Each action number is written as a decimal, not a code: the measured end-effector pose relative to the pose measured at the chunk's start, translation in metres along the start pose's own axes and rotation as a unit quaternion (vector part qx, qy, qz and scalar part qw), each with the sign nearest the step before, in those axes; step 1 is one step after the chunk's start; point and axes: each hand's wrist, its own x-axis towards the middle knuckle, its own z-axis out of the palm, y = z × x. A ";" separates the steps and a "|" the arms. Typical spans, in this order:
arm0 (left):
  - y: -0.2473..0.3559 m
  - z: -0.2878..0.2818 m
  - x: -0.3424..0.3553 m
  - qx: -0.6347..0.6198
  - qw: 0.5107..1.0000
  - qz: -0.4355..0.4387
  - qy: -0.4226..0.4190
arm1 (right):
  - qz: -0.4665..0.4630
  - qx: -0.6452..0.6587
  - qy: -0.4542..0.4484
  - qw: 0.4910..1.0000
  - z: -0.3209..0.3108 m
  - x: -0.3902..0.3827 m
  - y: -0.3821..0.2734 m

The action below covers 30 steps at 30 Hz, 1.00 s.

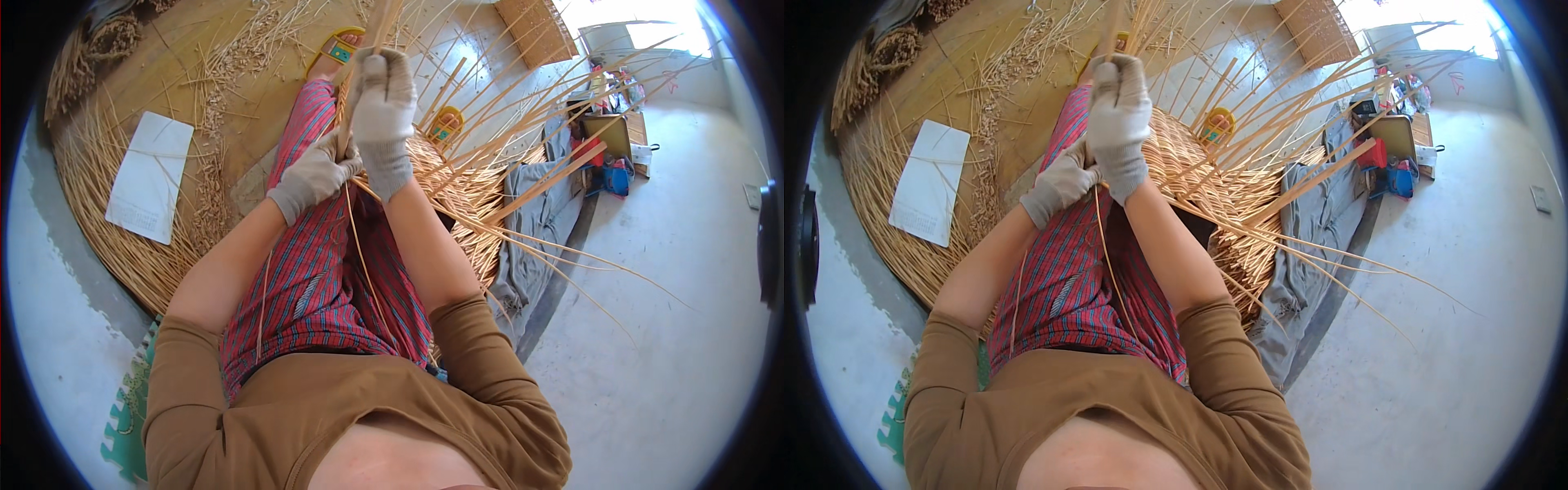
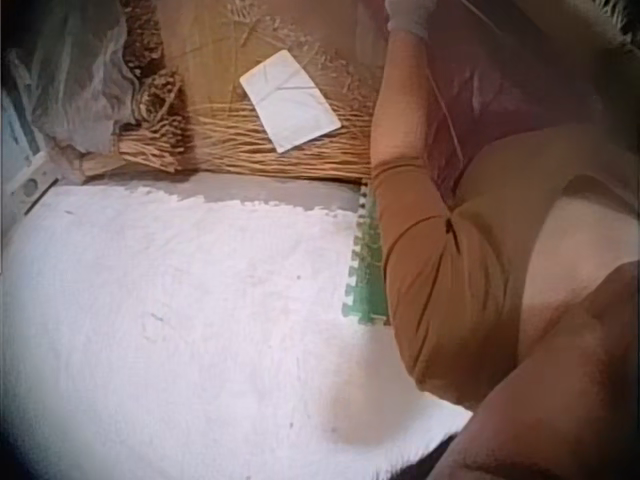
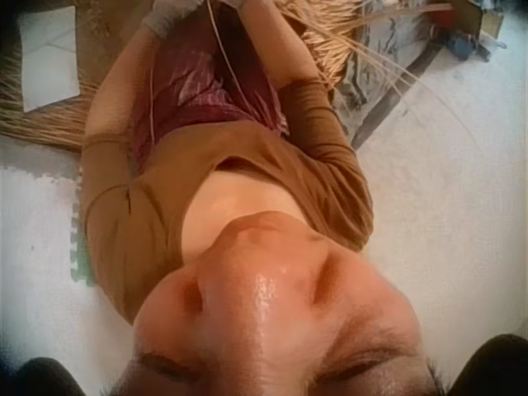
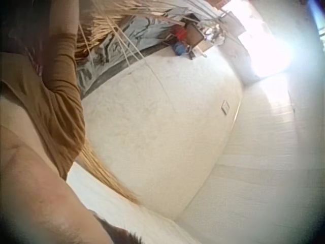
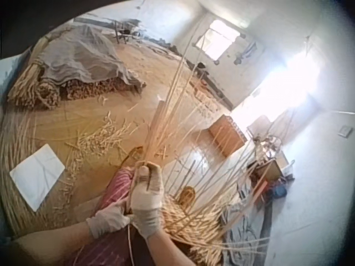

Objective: Weaving a large wicker basket or mat using long wooden strips.

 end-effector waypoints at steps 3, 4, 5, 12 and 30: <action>0.003 -0.002 -0.010 0.050 0.999 -0.013 0.009 | 0.045 0.070 0.014 0.996 -0.003 -0.004 -0.001; 0.005 -0.001 -0.011 0.096 0.995 -0.019 0.028 | 0.011 0.025 0.010 1.000 -0.011 -0.003 0.000; 0.006 0.003 -0.011 0.097 0.995 -0.020 0.025 | -0.152 -0.158 0.015 0.976 -0.021 -0.007 0.011; 0.006 0.034 -0.015 0.174 0.968 0.071 0.164 | -0.020 -0.340 -0.128 0.931 -0.089 -0.103 0.015; 0.001 0.031 -0.005 0.107 0.972 0.051 0.202 | -0.018 -0.622 0.121 0.773 -0.195 -0.086 -0.009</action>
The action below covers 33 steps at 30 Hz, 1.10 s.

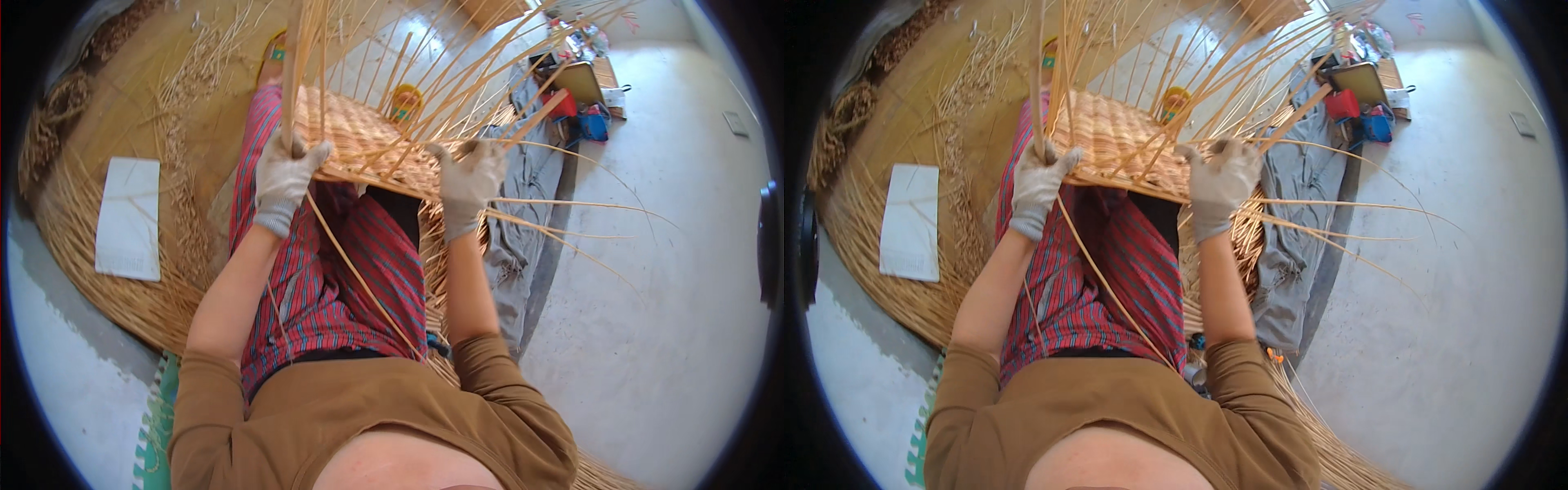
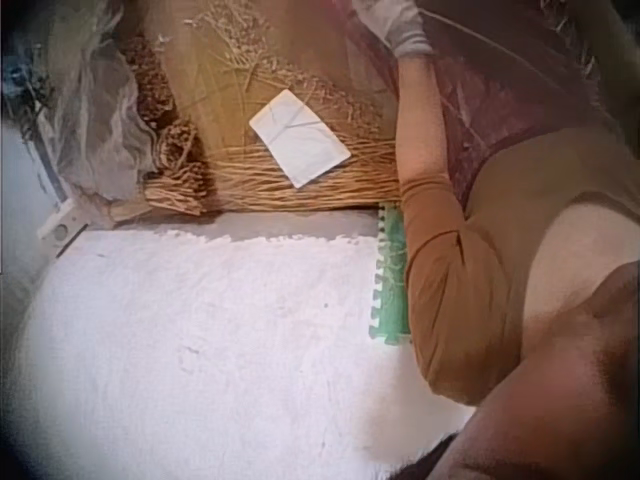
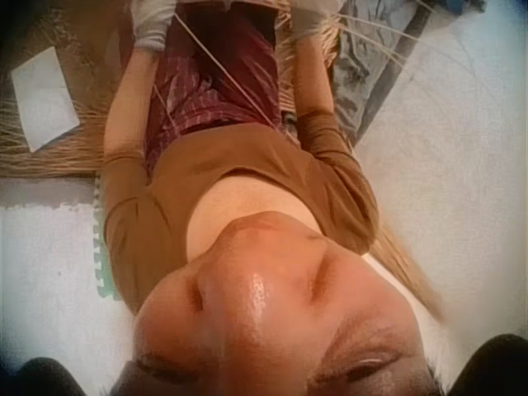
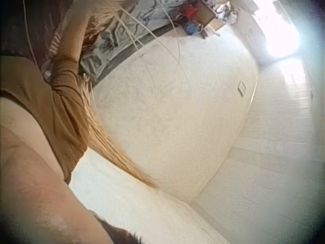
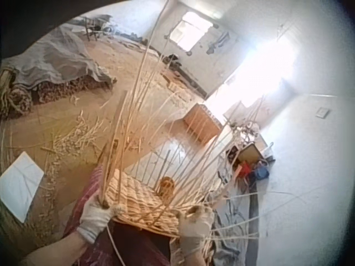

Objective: Weaving a large wicker basket or mat using long wooden strips.

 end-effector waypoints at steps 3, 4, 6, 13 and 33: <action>-0.009 0.001 0.001 -0.020 0.999 0.037 0.019 | 0.273 0.431 -0.123 0.851 0.022 0.003 0.010; -0.010 0.000 0.003 -0.015 0.999 0.039 0.028 | 0.252 0.586 -0.091 0.765 0.021 0.013 0.013; -0.013 -0.003 0.007 -0.037 0.998 0.043 0.022 | 0.166 0.581 -0.073 0.794 0.002 0.053 0.009; 0.000 -0.004 0.004 0.051 0.995 0.063 0.051 | -0.014 0.296 0.092 0.951 -0.032 0.093 -0.053; 0.072 -0.033 -0.031 0.531 0.706 0.468 0.022 | -0.148 0.498 -0.418 0.745 0.085 0.138 -0.138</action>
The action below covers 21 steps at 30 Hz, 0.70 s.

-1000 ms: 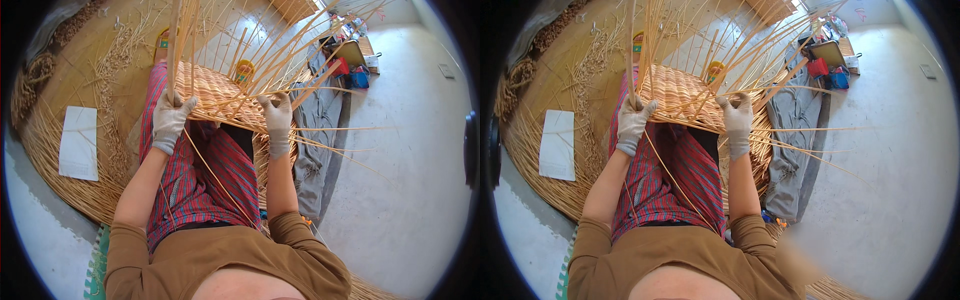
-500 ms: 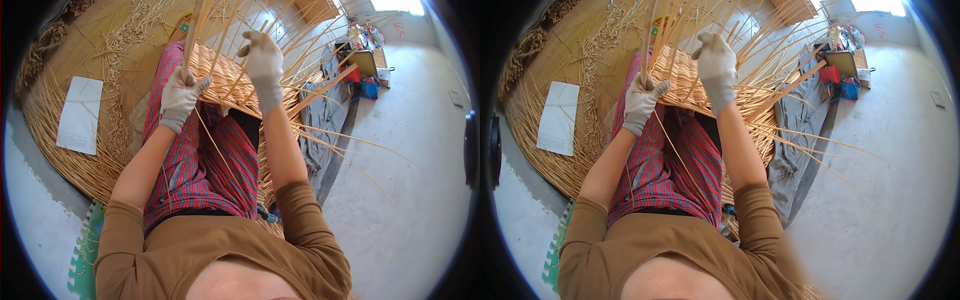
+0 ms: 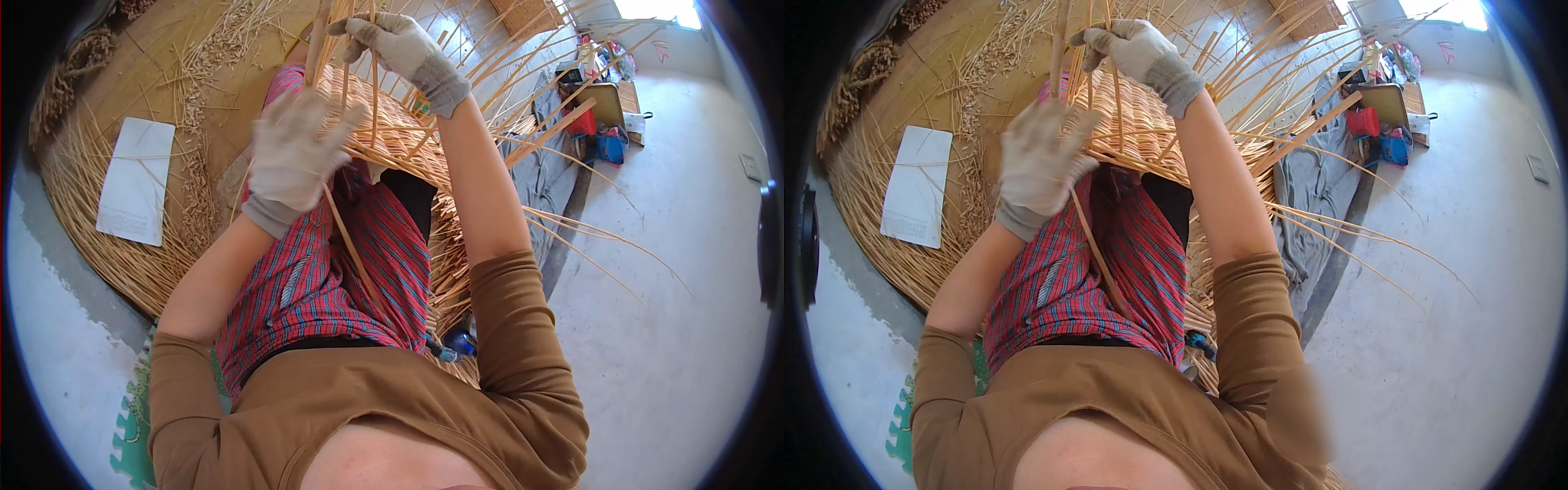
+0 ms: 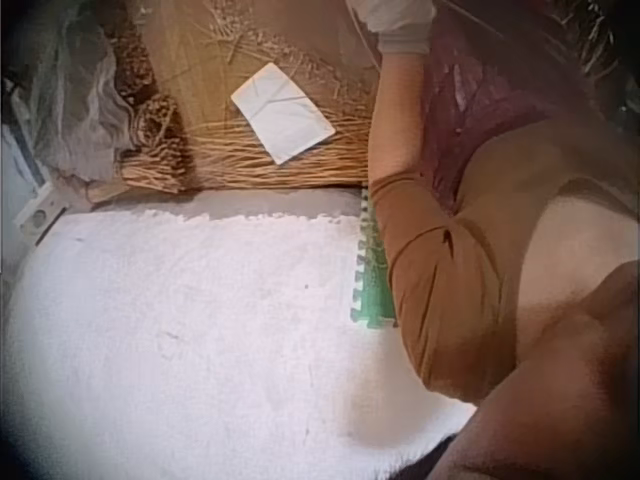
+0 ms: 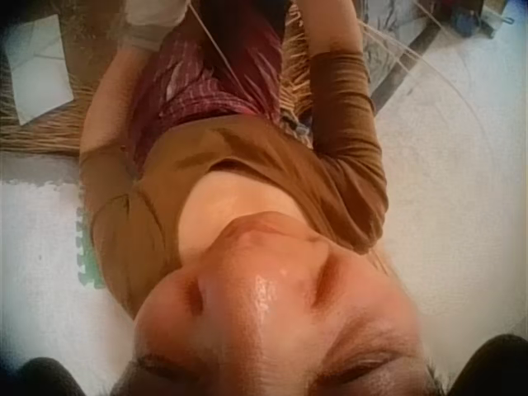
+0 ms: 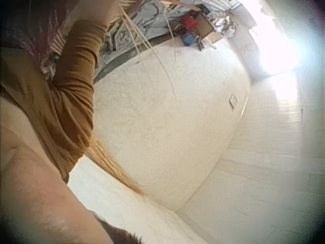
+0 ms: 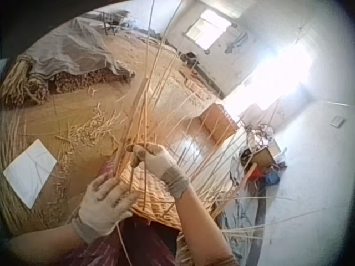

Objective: Weaving a large wicker basket or mat using long wooden strips.

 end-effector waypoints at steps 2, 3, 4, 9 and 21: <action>0.011 0.016 0.007 -0.026 0.993 0.018 -0.113 | -0.040 0.059 -0.047 0.996 0.001 0.002 0.000; 0.013 0.029 0.007 -0.054 0.973 0.035 -0.224 | -0.041 0.061 -0.050 0.996 0.005 0.002 0.001; 0.015 0.043 0.009 -0.046 0.967 0.023 -0.248 | -0.048 0.085 -0.042 0.994 0.008 0.000 0.000; 0.012 0.046 -0.012 -0.115 0.962 0.033 -0.246 | -0.033 0.119 0.096 0.988 0.040 0.009 0.019; 0.012 0.061 -0.013 -0.103 0.987 0.068 -0.103 | 0.130 -0.198 0.279 0.931 0.002 -0.173 0.013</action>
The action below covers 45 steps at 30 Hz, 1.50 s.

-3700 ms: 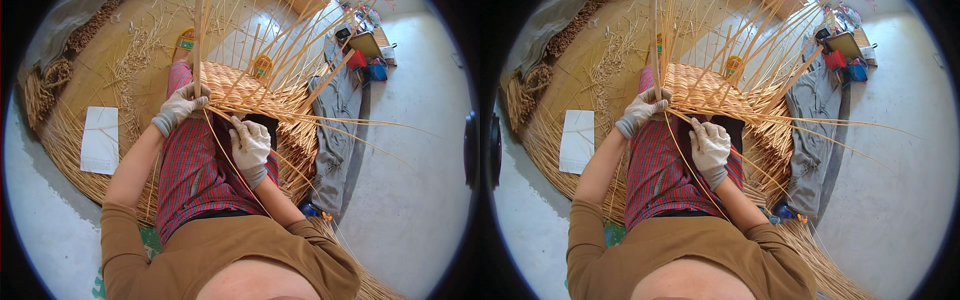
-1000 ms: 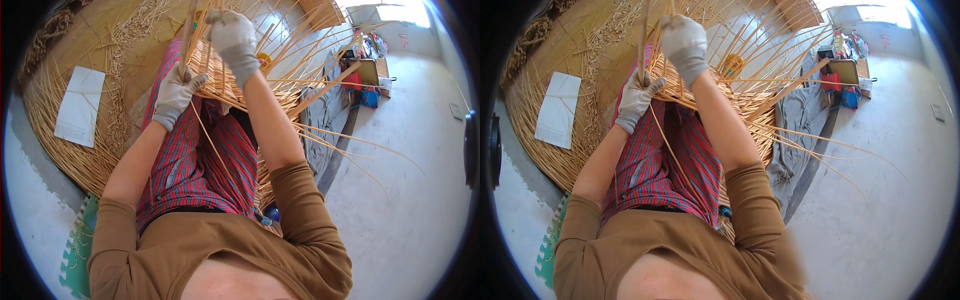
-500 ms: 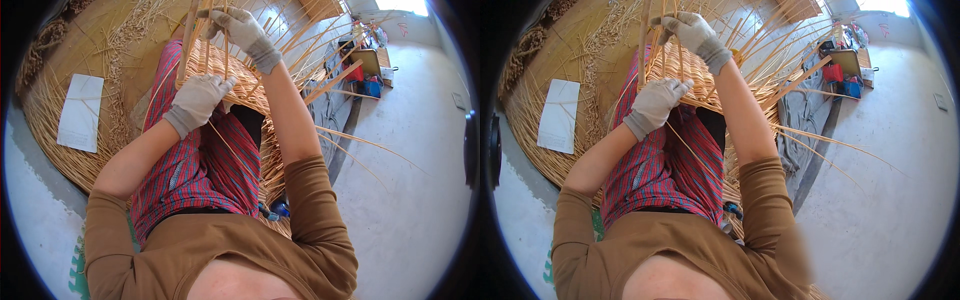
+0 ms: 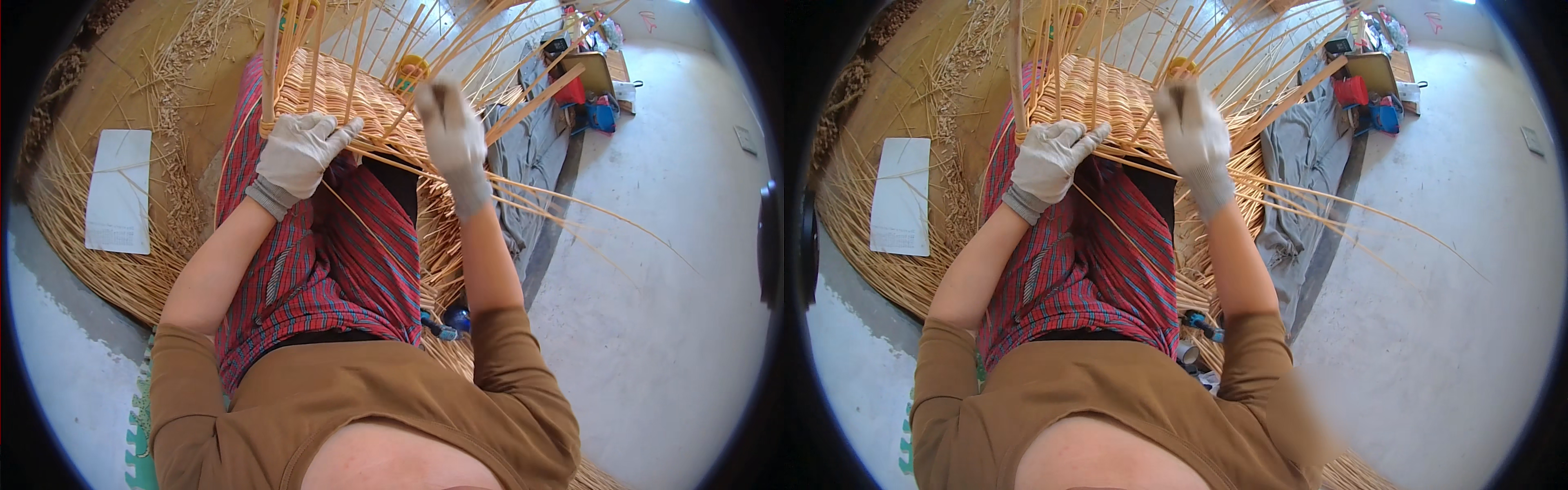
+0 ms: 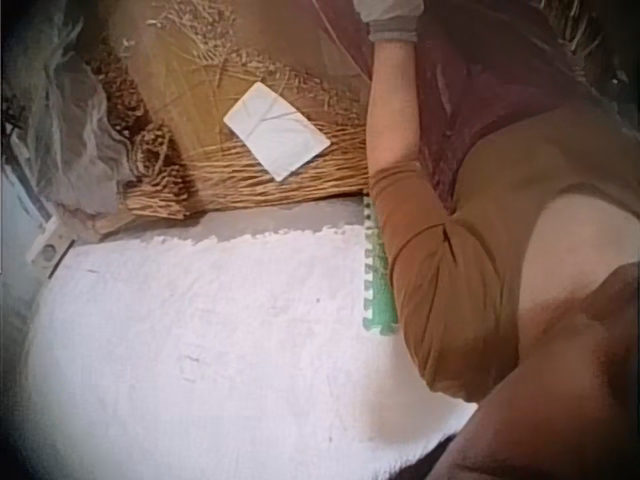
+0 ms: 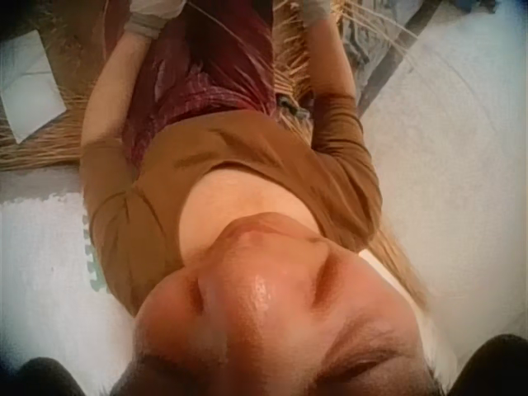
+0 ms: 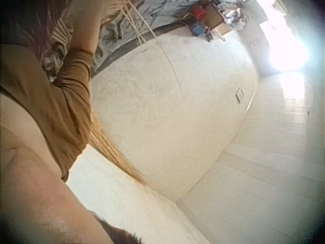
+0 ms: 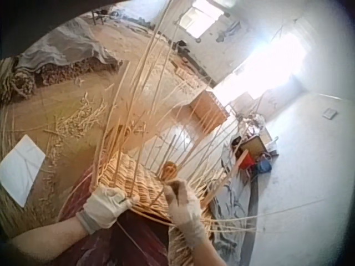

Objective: Weaving a large wicker basket or mat using long wooden strips.

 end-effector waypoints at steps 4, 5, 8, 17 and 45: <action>-0.002 0.003 -0.006 -0.003 1.000 0.005 0.001 | -0.113 -0.193 -0.060 0.973 -0.030 -0.082 0.009; -0.005 0.002 -0.006 0.002 1.000 0.002 0.002 | -0.095 -0.205 -0.104 0.969 -0.040 -0.096 -0.008; -0.003 0.001 -0.005 -0.001 1.000 0.029 0.000 | -0.074 -0.300 -0.113 0.945 -0.045 -0.133 0.006; -0.009 0.002 0.013 -0.031 0.996 -0.030 -0.074 | 0.284 0.432 0.086 0.852 0.034 -0.125 0.013; 0.011 -0.004 -0.003 0.075 0.993 -0.036 -0.088 | -0.074 0.158 -0.166 0.971 0.053 0.137 -0.075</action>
